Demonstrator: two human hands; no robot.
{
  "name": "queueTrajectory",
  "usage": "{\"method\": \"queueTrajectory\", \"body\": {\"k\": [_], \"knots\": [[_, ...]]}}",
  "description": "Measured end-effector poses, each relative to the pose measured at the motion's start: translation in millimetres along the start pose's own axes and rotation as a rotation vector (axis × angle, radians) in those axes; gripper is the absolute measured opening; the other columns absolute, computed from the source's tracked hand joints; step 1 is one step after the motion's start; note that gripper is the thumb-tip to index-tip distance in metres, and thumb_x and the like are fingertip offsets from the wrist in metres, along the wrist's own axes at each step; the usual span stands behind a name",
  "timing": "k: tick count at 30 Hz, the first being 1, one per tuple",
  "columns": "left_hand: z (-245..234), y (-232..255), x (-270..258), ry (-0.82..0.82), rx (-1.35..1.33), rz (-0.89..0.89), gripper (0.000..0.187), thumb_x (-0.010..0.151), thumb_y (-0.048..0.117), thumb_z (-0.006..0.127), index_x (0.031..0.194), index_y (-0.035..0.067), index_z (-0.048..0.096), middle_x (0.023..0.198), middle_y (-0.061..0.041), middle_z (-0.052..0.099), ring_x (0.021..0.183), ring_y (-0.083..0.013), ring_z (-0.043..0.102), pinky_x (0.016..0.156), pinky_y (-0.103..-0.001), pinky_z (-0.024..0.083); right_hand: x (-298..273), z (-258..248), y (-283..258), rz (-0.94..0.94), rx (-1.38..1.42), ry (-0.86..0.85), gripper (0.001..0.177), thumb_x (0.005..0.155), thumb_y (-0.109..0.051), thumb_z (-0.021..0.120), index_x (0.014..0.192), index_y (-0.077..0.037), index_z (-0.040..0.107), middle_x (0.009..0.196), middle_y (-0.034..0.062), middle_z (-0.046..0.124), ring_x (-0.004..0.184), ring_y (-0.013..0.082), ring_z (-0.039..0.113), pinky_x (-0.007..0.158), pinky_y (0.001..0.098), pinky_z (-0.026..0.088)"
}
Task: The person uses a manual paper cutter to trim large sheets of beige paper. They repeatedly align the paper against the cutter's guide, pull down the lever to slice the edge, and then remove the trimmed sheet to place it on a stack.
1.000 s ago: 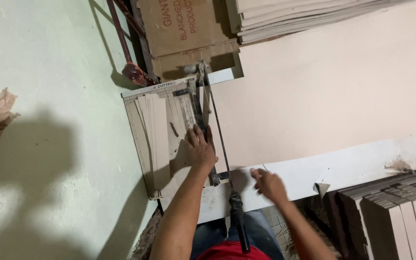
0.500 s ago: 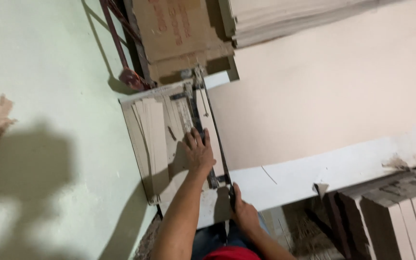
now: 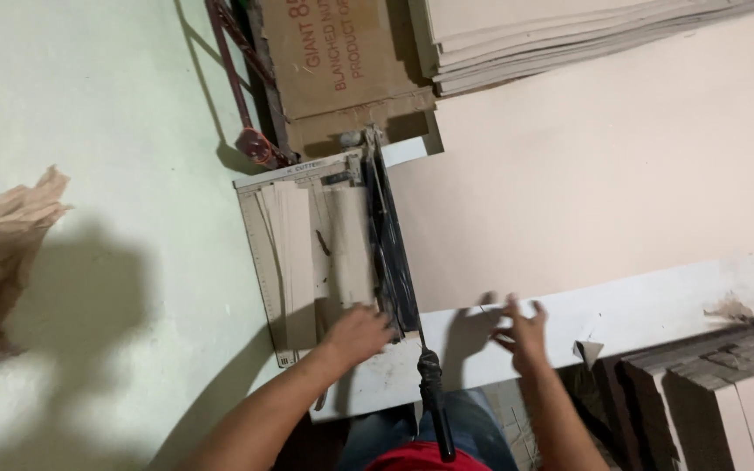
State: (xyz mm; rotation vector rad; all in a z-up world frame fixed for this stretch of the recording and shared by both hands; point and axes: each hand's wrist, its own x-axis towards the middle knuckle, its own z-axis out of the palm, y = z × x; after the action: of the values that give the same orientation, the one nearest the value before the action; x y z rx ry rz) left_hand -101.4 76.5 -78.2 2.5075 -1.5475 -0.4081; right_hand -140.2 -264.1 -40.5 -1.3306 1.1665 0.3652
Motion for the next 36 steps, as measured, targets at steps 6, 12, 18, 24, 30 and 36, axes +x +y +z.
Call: {"method": "queueTrajectory", "body": {"k": [6, 12, 18, 24, 30, 36], "knots": [[-48.2, -48.2, -55.6, -0.641, 0.238, -0.214, 0.015, 0.093, 0.011, 0.063, 0.102, 0.016, 0.073, 0.113, -0.014, 0.063, 0.079, -0.032, 0.065, 0.065, -0.047, 0.046, 50.0, -31.8, 15.0, 0.056, 0.365, -0.056, 0.046, 0.104, -0.039, 0.067, 0.113, -0.01, 0.033, 0.088, -0.0034, 0.04, 0.06, 0.0161, 0.047, 0.053, 0.0302, 0.044], [-115.4, -38.9, -27.8, -0.263, -0.03, -0.366, 0.026, 0.094, 0.005, 0.065, 0.119, 0.013, 0.06, 0.129, -0.012, 0.051, 0.111, -0.0321, 0.063, 0.086, -0.042, 0.049, 45.2, -36.1, 45.1, 0.075, 0.232, -0.217, 0.038, 0.101, -0.035, 0.07, 0.086, -0.004, 0.054, 0.077, 0.0264, 0.071, 0.06, 0.0282, 0.073, 0.066, 0.0426, 0.063], [-142.2, -24.2, 62.5, -0.262, -0.455, -0.817, 0.08, 0.102, 0.042, 0.061, 0.166, 0.022, 0.017, 0.163, -0.027, 0.022, 0.151, -0.0523, 0.018, 0.12, -0.065, 0.018, 4.7, 14.4, -3.1, 0.027, 0.09, -0.163, 0.047, 0.105, -0.027, 0.065, 0.111, 0.019, 0.06, 0.116, 0.0381, 0.064, 0.109, 0.0461, 0.069, 0.096, 0.0619, 0.057], [-110.7, -15.8, 103.2, -0.556, -0.269, -0.966, 0.108, 0.095, 0.046, 0.07, 0.167, 0.012, -0.002, 0.168, -0.034, -0.001, 0.153, -0.0557, 0.001, 0.119, -0.07, 0.01, 23.0, 6.6, 5.0, 0.085, -0.31, -0.216, 0.071, 0.099, -0.065, 0.062, 0.106, 0.005, 0.072, 0.096, 0.0254, 0.076, 0.093, 0.0398, 0.076, 0.085, 0.065, 0.059], [-55.0, -29.7, 110.7, -0.688, -0.042, -1.026, 0.079, 0.08, 0.063, 0.08, 0.135, 0.008, 0.066, 0.172, -0.021, -0.016, 0.156, -0.0466, -0.003, 0.119, -0.068, 0.014, -173.7, 67.7, -63.5, -0.359, -1.213, -0.355, 0.066, 0.095, -0.062, 0.047, 0.152, -0.032, 0.031, 0.054, 0.0026, 0.067, 0.051, 0.0272, 0.067, 0.056, 0.0457, 0.056], [-83.7, -27.5, 113.4, -0.614, -0.219, -0.998, 0.118, 0.088, 0.028, 0.078, 0.165, 0.014, -0.01, 0.167, -0.031, -0.018, 0.154, -0.0535, -0.006, 0.12, -0.071, 0.008, -107.1, 69.7, 94.8, -0.444, -1.354, -0.319, 0.095, 0.091, -0.029, 0.064, 0.164, -0.021, 0.004, 0.072, 0.0112, 0.072, 0.058, 0.0396, 0.068, 0.055, 0.0518, 0.054]]}}
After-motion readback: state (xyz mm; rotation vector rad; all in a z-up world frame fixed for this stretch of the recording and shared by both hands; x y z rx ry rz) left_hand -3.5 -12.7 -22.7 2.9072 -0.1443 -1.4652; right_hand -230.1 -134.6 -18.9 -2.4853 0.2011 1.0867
